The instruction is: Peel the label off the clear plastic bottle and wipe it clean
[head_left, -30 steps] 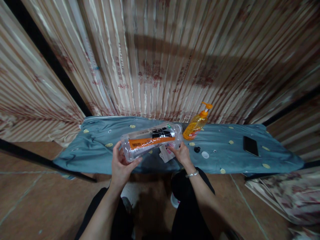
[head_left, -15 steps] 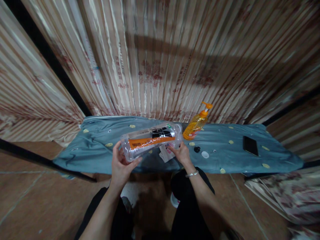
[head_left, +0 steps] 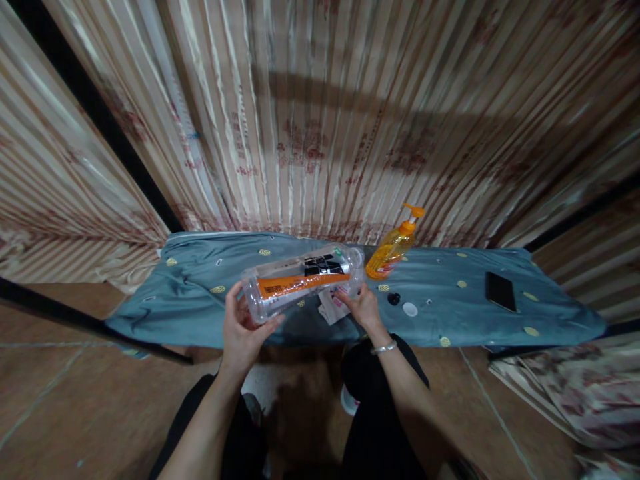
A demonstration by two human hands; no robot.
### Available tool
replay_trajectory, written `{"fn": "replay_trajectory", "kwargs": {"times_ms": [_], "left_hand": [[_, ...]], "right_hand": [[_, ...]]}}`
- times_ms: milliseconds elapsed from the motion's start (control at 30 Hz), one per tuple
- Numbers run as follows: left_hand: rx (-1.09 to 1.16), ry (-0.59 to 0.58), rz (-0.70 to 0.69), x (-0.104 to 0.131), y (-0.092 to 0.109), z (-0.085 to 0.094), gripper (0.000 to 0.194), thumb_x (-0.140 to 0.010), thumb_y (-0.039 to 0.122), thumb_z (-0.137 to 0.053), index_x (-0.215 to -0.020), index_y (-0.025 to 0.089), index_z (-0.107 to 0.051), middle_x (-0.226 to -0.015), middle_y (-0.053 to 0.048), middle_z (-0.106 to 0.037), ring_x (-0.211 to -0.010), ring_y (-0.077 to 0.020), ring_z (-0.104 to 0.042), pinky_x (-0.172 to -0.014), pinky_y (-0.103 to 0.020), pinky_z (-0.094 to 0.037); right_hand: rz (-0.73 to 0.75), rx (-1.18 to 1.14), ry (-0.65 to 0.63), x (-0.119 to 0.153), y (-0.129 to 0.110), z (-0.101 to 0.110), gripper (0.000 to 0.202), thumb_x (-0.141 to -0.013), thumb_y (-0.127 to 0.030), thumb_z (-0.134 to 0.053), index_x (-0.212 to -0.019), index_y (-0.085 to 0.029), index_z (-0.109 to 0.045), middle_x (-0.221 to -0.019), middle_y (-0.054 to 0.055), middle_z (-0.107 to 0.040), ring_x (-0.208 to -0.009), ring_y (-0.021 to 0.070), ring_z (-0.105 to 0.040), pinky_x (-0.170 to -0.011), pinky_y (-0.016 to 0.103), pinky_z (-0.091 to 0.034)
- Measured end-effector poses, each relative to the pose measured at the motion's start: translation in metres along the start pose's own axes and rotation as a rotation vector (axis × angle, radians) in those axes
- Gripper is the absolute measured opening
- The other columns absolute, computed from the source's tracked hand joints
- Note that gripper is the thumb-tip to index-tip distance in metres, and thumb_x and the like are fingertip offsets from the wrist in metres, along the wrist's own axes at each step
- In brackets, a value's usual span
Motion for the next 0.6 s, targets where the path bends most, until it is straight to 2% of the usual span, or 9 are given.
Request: {"fn": "replay_trajectory", "kwargs": {"times_ms": [600], "left_hand": [[-0.006,-0.001,-0.014,-0.0002,0.0023,-0.001,0.078,-0.048,0.024,-0.091,-0.114,0.02,-0.049,-0.108,-0.008,-0.067,-0.087,-0.022,-0.071,-0.073,-0.029,-0.06]], "right_hand": [[-0.006,0.006,-0.014,0.0025,-0.0065,0.0044,0.051,-0.068,-0.048,-0.073,-0.106,-0.016,-0.06,-0.094,0.01,-0.074,-0.089,0.0263,-0.07,-0.075,0.032,-0.052]]}}
Point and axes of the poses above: each hand's wrist, its own x-axis away from the middle knuckle, its own z-axis out of the back of the hand, y = z × x, the point moved 3 cm from there along -x, towards the middle knuckle
